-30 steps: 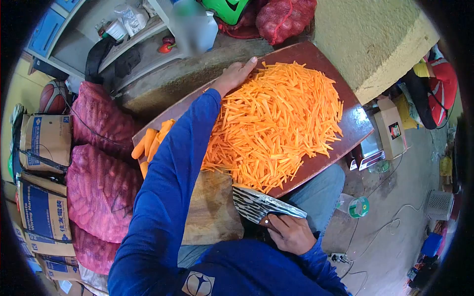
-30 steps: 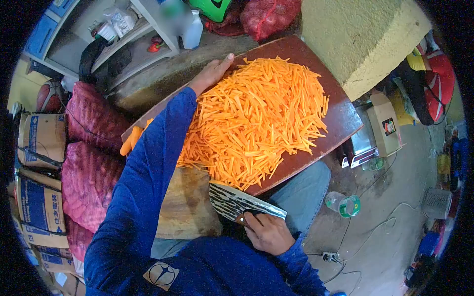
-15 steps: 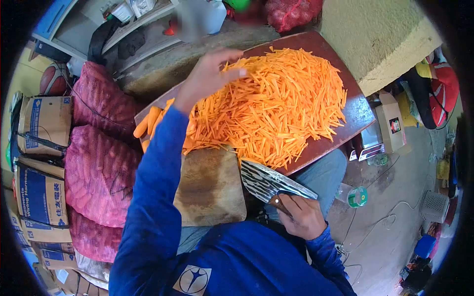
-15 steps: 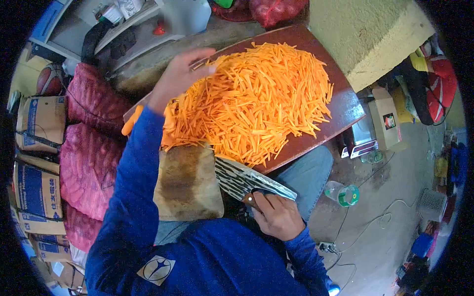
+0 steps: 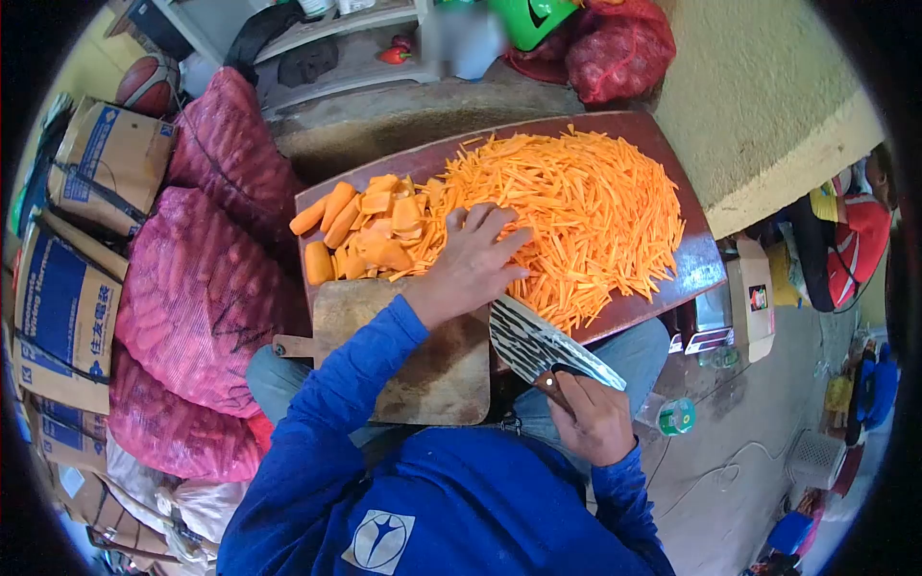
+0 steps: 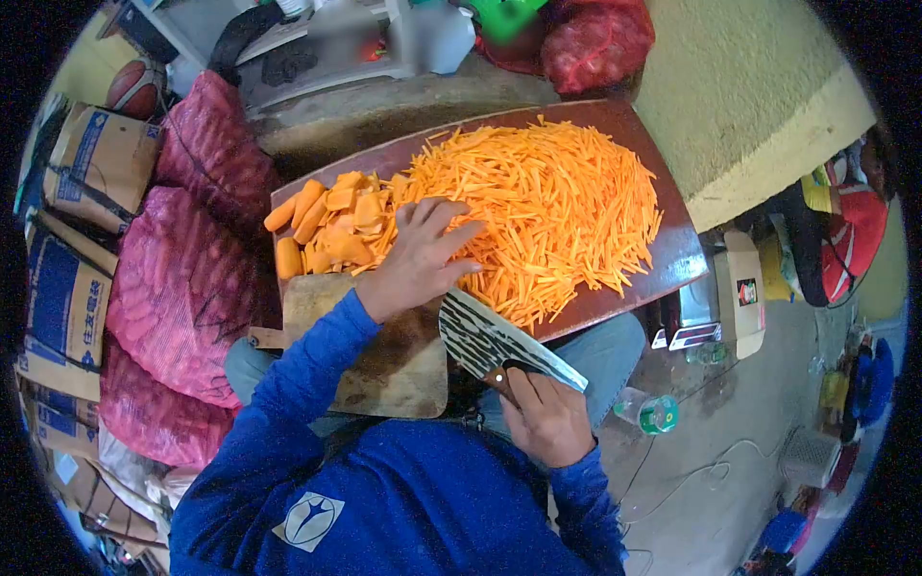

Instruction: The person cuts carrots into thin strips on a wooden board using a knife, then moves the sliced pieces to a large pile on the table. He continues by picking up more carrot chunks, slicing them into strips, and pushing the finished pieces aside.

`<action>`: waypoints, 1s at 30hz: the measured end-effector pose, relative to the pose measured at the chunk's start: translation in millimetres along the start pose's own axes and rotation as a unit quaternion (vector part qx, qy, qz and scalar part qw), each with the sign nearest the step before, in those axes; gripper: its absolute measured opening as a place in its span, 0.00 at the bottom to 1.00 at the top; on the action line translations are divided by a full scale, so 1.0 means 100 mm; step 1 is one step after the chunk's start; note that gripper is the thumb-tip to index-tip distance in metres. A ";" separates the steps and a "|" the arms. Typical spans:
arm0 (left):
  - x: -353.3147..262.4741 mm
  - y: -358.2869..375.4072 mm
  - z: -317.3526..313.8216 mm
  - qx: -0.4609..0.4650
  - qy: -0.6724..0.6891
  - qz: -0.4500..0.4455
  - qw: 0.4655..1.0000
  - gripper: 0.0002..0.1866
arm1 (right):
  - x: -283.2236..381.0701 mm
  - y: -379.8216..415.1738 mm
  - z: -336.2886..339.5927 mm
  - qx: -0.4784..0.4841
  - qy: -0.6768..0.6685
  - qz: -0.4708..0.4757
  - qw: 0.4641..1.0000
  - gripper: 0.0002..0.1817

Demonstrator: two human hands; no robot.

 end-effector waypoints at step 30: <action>1.24 0.61 0.56 0.037 -0.110 0.146 0.982 0.35 | 0.33 -0.12 -0.71 0.135 -0.210 -0.107 0.963 0.26</action>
Point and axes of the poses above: each hand's wrist, its own y-axis away from the middle knuckle, its own z-axis out of the back of the hand, x = y × z, the point moved 2 cm from there along -y, towards the middle knuckle, and after that the axes turned 1 degree about y, right-handed, at the moved point
